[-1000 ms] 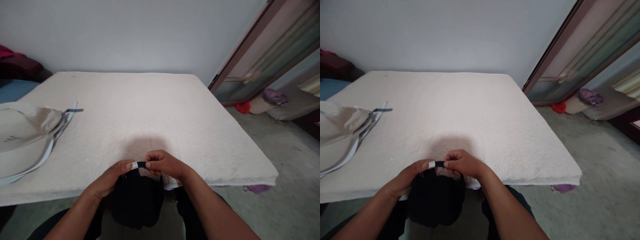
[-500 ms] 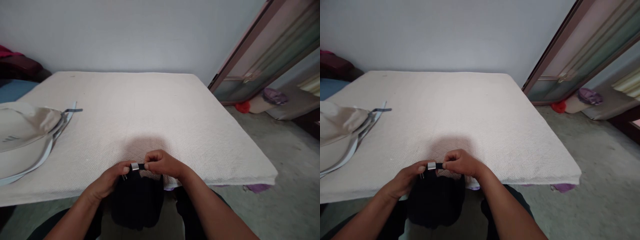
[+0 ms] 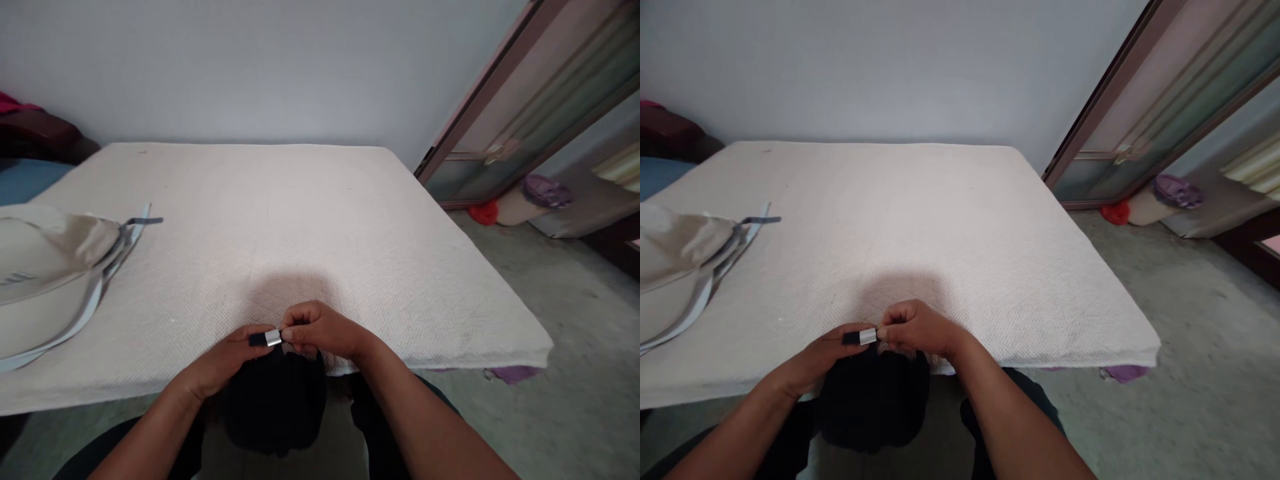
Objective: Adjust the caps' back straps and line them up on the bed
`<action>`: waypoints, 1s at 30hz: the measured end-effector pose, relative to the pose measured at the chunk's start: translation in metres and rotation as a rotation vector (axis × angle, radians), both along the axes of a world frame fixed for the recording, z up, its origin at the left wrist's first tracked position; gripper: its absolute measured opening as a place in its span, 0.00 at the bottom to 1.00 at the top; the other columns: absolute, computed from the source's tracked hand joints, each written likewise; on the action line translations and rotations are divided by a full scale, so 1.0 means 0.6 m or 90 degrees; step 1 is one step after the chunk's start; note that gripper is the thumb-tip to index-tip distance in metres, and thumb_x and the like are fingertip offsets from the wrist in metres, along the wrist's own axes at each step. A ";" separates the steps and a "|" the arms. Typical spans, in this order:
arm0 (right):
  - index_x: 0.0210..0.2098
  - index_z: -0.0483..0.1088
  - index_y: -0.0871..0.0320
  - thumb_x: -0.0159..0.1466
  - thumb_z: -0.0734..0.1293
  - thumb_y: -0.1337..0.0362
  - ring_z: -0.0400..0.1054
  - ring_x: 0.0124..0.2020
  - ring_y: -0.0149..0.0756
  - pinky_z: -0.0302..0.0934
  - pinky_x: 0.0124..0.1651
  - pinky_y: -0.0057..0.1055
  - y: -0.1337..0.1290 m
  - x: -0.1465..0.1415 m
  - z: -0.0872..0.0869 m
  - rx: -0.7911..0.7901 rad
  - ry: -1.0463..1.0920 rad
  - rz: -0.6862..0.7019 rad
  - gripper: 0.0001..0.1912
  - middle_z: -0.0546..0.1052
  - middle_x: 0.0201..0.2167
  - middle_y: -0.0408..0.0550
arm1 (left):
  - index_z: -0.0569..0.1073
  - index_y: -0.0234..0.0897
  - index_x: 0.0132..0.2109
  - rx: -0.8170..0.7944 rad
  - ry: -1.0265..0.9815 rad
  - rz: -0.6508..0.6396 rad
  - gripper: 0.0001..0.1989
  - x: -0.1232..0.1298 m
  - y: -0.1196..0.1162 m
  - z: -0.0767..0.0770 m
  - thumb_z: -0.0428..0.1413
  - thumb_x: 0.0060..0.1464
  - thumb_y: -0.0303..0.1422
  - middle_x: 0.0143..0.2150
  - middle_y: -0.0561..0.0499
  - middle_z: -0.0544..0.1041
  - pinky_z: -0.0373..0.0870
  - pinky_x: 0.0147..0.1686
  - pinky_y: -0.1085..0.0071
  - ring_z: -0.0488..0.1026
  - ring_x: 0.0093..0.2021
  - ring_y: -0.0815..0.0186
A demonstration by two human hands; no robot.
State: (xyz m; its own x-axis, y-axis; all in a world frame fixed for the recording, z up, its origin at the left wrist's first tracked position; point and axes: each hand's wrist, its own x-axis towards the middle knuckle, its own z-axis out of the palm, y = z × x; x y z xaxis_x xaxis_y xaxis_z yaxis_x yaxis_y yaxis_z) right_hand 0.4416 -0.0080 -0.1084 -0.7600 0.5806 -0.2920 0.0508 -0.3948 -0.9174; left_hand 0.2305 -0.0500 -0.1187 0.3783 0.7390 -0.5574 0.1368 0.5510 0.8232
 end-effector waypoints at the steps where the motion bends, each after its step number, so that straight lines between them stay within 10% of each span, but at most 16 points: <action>1: 0.31 0.68 0.61 0.57 0.67 0.60 0.55 0.17 0.22 0.50 0.20 0.22 0.000 0.001 -0.001 -0.007 0.010 -0.002 0.10 0.67 0.19 0.38 | 0.76 0.37 0.43 -0.007 -0.009 -0.003 0.15 0.001 0.001 0.002 0.60 0.47 0.37 0.39 0.49 0.78 0.63 0.42 0.67 0.71 0.39 0.60; 13: 0.43 0.67 0.59 0.60 0.66 0.63 0.56 0.18 0.21 0.51 0.22 0.21 -0.003 -0.007 -0.002 0.021 0.062 0.004 0.12 0.70 0.22 0.39 | 0.77 0.42 0.42 -0.005 0.003 0.014 0.14 0.005 -0.004 0.005 0.62 0.46 0.36 0.45 0.50 0.78 0.60 0.49 0.65 0.71 0.46 0.59; 22: 0.42 0.67 0.61 0.62 0.63 0.62 0.69 0.27 0.26 0.62 0.34 0.28 -0.001 0.012 0.004 -0.024 0.065 0.007 0.11 0.73 0.31 0.46 | 0.78 0.34 0.38 -0.092 -0.245 0.020 0.09 0.011 -0.002 0.015 0.57 0.51 0.33 0.35 0.46 0.79 0.65 0.40 0.68 0.73 0.35 0.63; 30: 0.41 0.65 0.61 0.59 0.65 0.67 0.63 0.20 0.23 0.57 0.24 0.23 0.000 0.009 -0.005 -0.018 0.065 0.006 0.10 0.72 0.25 0.42 | 0.78 0.36 0.43 -0.073 -0.186 -0.009 0.12 0.011 -0.001 0.012 0.57 0.51 0.34 0.38 0.46 0.79 0.63 0.47 0.63 0.74 0.39 0.60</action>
